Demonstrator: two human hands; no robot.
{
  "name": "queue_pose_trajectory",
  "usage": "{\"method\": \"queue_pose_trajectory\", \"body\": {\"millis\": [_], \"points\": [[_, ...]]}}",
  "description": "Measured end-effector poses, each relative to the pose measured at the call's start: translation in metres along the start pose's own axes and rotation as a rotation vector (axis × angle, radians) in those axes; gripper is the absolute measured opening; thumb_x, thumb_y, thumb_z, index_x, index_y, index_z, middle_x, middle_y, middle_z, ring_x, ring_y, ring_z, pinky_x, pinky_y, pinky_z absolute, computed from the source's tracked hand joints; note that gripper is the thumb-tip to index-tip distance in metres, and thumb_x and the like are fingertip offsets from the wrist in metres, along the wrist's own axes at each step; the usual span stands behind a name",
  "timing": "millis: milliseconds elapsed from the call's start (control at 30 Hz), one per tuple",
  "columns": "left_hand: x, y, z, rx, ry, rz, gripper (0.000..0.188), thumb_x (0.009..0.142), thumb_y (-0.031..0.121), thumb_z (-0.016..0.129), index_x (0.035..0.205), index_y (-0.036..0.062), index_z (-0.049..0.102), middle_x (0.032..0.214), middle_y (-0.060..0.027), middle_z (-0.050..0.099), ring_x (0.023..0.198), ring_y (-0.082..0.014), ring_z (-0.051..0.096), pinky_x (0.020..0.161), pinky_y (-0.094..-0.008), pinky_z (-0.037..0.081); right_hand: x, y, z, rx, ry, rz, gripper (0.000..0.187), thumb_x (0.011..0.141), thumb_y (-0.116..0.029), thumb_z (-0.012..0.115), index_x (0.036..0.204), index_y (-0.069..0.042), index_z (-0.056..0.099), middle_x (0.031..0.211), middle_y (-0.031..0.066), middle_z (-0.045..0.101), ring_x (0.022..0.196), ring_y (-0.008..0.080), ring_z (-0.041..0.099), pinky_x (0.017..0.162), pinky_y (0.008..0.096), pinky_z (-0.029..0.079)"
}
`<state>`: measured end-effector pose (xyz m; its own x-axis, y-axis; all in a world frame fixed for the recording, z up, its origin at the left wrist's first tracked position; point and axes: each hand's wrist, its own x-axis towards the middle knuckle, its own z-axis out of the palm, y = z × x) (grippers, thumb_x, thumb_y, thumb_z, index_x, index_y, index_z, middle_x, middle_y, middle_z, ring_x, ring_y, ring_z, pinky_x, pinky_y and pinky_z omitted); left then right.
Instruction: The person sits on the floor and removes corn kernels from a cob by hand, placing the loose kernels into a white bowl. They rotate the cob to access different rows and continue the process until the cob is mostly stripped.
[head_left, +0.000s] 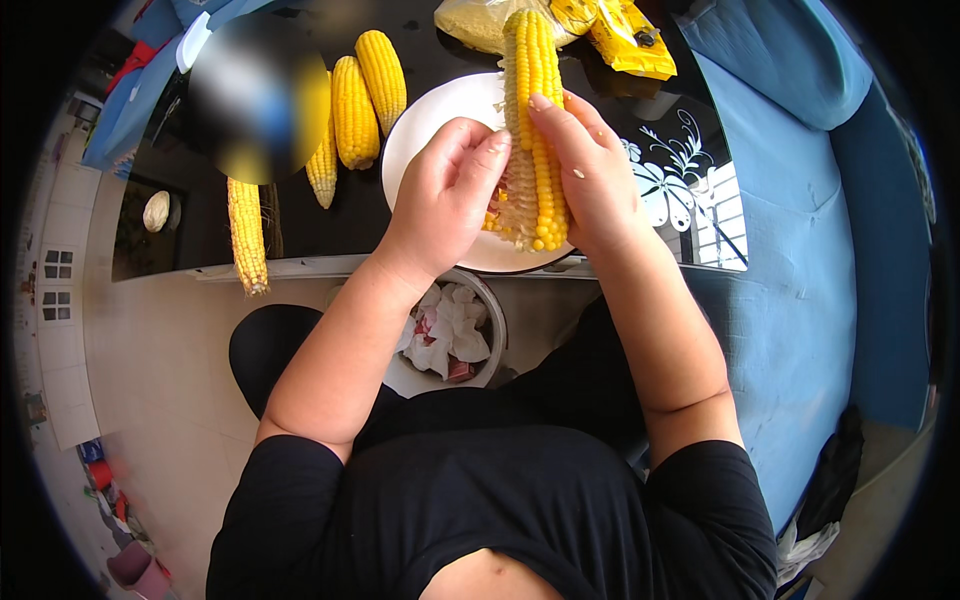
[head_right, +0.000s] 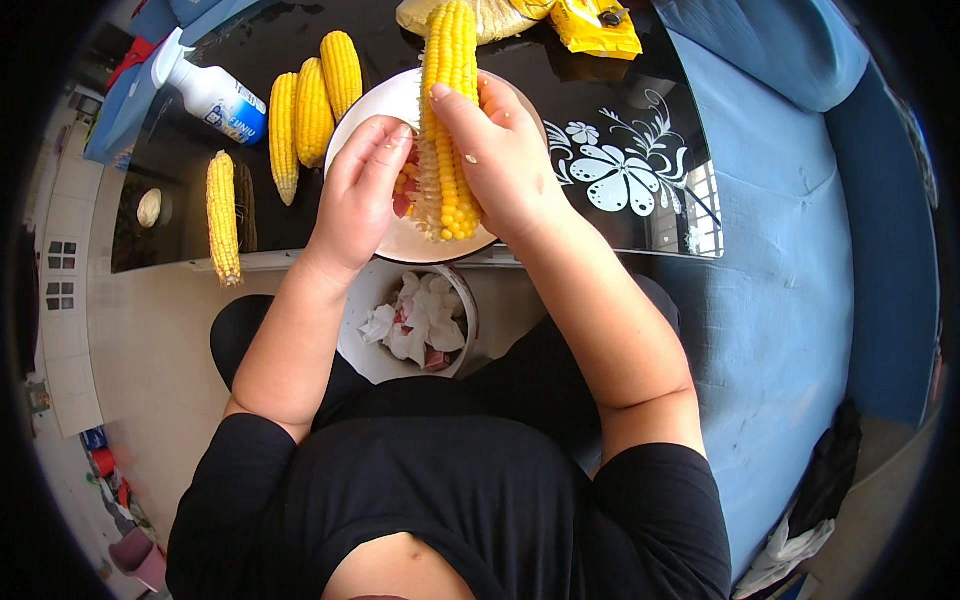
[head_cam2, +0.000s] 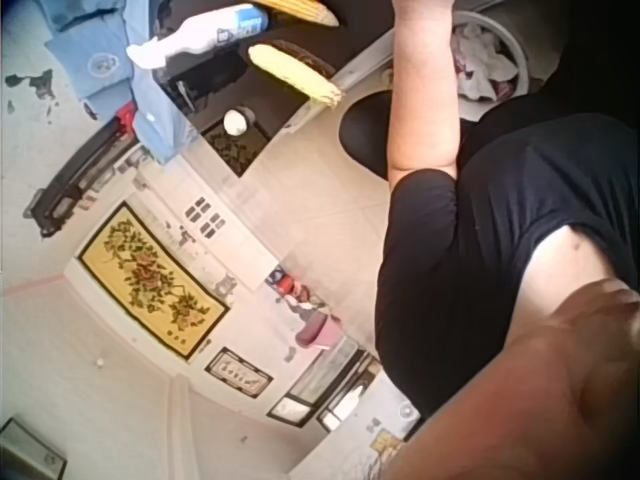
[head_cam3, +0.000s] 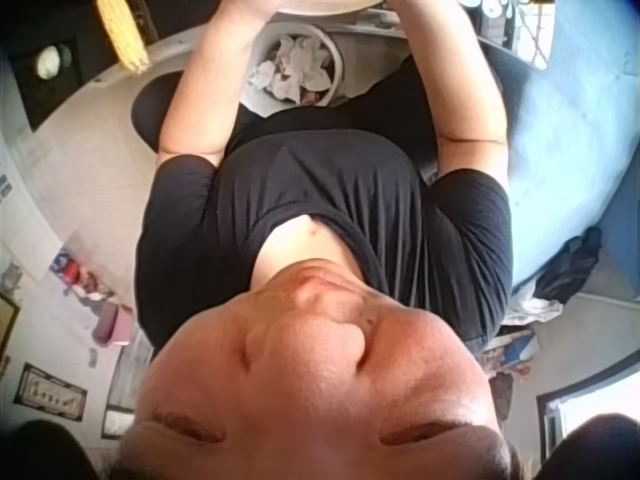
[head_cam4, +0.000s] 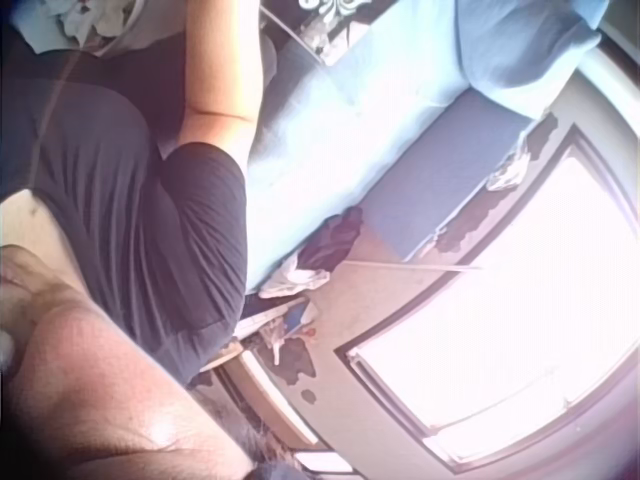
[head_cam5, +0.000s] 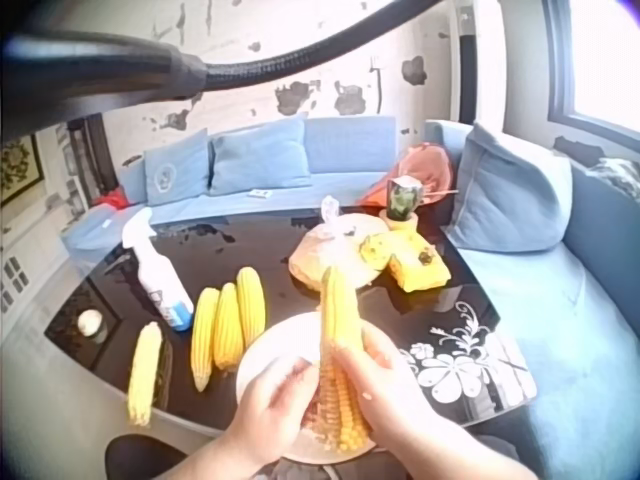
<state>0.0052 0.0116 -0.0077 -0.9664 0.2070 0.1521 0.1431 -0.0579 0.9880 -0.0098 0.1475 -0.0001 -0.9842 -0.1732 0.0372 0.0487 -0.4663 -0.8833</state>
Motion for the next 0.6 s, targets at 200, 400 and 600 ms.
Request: {"method": "queue_pose_trajectory", "body": {"millis": [200, 400, 600], "points": [[0.001, -0.006, -0.004, 0.029, -0.036, -0.015, 0.019, 0.088, 0.018, 0.053, 0.089, -0.0004, 0.049, 0.078, -0.0025, 0.054, 0.069, -0.0058, 0.049, 0.062, -0.02, 0.043, 0.001, 0.006, 0.0, -0.159, -0.021, -0.087, 0.04, 0.087, -0.025, 0.055, 0.114, 0.002, 0.044, 0.095, 0.0056, 0.054, 0.084, 0.0087, 0.052, 0.073, 0.0229, 0.044], [0.0, -0.009, -0.003, 0.104, -0.029, -0.023, 0.018, 0.09, 0.016, 0.047, 0.09, -0.0016, 0.048, 0.079, -0.0052, 0.054, 0.071, -0.0086, 0.051, 0.065, -0.0233, 0.044, 0.0, 0.007, 0.001, -0.203, 0.016, -0.091, 0.047, 0.086, -0.025, 0.057, 0.12, 0.004, 0.041, 0.098, 0.007, 0.054, 0.086, 0.0101, 0.053, 0.075, 0.0234, 0.045], [-0.001, -0.007, -0.004, 0.088, 0.004, -0.036, 0.016, 0.09, 0.013, 0.042, 0.092, -0.0022, 0.048, 0.08, -0.0074, 0.055, 0.073, -0.012, 0.052, 0.068, -0.026, 0.044, 0.002, 0.005, -0.001, -0.16, 0.008, -0.036, 0.046, 0.087, -0.025, 0.056, 0.12, 0.003, 0.041, 0.098, 0.0071, 0.054, 0.086, 0.0102, 0.053, 0.076, 0.0236, 0.045]]}}
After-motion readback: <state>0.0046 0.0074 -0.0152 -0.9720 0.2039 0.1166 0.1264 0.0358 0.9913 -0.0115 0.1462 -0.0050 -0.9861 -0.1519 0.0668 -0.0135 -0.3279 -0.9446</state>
